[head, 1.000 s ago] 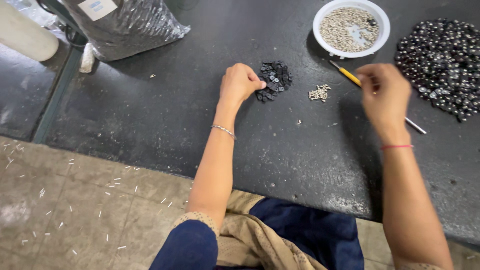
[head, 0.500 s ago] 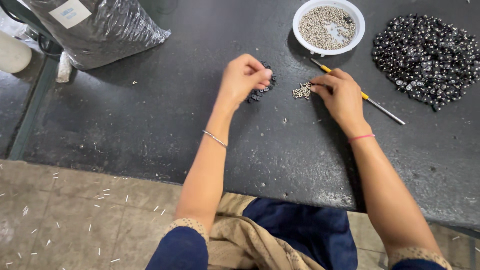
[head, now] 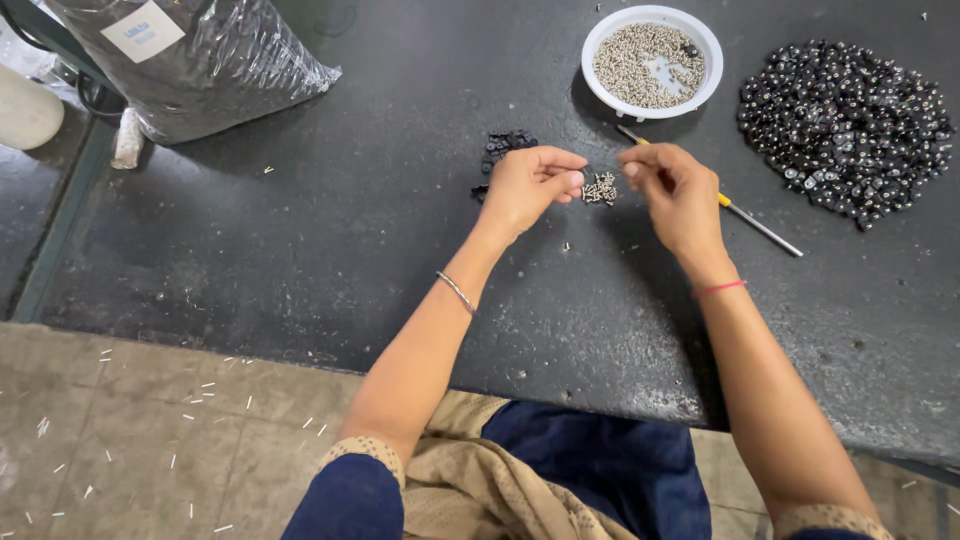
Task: The person assembles small black and silver components on a workbench, using a yellow-handled tool to press or adjust parts. They repeatedly pick up components, align them, and use the tool to secure or modify them, then place the assembled units aside.
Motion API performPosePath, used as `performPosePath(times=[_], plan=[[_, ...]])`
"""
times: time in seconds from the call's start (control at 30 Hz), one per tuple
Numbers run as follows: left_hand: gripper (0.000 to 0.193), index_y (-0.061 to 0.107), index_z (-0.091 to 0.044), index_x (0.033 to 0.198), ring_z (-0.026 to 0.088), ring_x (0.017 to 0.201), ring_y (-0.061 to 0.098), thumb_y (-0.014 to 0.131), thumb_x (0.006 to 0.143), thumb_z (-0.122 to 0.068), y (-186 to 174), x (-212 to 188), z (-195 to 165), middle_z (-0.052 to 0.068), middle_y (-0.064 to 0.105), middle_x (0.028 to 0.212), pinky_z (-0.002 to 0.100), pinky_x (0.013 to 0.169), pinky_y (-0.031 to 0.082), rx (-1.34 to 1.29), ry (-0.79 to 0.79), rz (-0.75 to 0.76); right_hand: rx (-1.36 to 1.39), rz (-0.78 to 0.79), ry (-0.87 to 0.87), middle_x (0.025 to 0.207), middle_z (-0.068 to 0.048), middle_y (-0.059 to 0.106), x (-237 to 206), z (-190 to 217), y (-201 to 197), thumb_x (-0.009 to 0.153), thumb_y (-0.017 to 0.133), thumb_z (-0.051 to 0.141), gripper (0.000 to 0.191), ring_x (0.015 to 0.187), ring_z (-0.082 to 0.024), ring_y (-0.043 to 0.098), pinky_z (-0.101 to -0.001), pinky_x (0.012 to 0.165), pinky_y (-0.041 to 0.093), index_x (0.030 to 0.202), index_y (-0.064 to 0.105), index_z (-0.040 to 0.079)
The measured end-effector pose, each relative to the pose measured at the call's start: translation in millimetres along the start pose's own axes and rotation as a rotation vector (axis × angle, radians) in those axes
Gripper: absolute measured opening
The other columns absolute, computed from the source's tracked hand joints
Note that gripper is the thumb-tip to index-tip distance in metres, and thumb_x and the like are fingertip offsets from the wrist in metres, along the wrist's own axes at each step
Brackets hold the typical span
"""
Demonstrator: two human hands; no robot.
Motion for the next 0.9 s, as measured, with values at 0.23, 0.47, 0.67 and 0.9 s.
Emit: performPosePath(times=[0.23, 0.47, 0.67, 0.9], plan=[[0.021, 0.075, 0.004, 0.103, 0.010, 0.075, 0.074, 0.077, 0.087, -0.008, 6, -5, -13, 0.008, 0.078, 0.086, 0.024, 0.068, 0.061, 0.112, 0.003, -0.078, 0.449, 0.069, 0.117, 0.095, -0.002, 0.075, 3, -11, 13, 0.098, 0.067, 0.001, 0.006, 0.087, -0.007, 0.072, -0.0233, 0.080, 0.060, 0.104, 0.066, 0.001], [0.016, 0.075, 0.003, 0.098, 0.010, 0.073, 0.074, 0.077, 0.086, -0.008, 13, -10, -21, 0.007, 0.078, 0.082, 0.024, 0.067, 0.061, 0.106, 0.008, -0.074, 0.300, 0.069, 0.139, 0.095, -0.001, 0.074, -2, -14, 14, 0.092, 0.078, 0.000, 0.011, 0.086, -0.005, 0.066, -0.0215, 0.078, 0.053, 0.102, 0.073, 0.003], [0.014, 0.075, 0.003, 0.095, 0.010, 0.073, 0.074, 0.078, 0.086, -0.007, 17, -12, -27, 0.006, 0.077, 0.082, 0.024, 0.067, 0.061, 0.099, 0.017, -0.061, 0.375, 0.065, 0.185, 0.095, 0.001, 0.074, 0, -15, 17, 0.089, 0.079, -0.001, 0.013, 0.085, -0.005, 0.066, -0.0215, 0.078, 0.054, 0.100, 0.073, 0.004], [0.011, 0.075, 0.001, 0.095, 0.009, 0.076, 0.075, 0.077, 0.086, -0.007, 19, -19, -40, 0.005, 0.078, 0.082, 0.023, 0.070, 0.060, 0.217, 0.066, -0.056, 0.381, 0.076, 0.180, 0.095, -0.001, 0.073, -1, -14, 17, 0.089, 0.078, -0.002, 0.013, 0.086, -0.006, 0.066, -0.0220, 0.078, 0.054, 0.099, 0.072, 0.003]])
Point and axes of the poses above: each hand's wrist, its own x-axis towards the middle knuckle, its own y-axis out of the palm, z = x × y, the point moved 6 cm from there along x, towards the middle knuckle
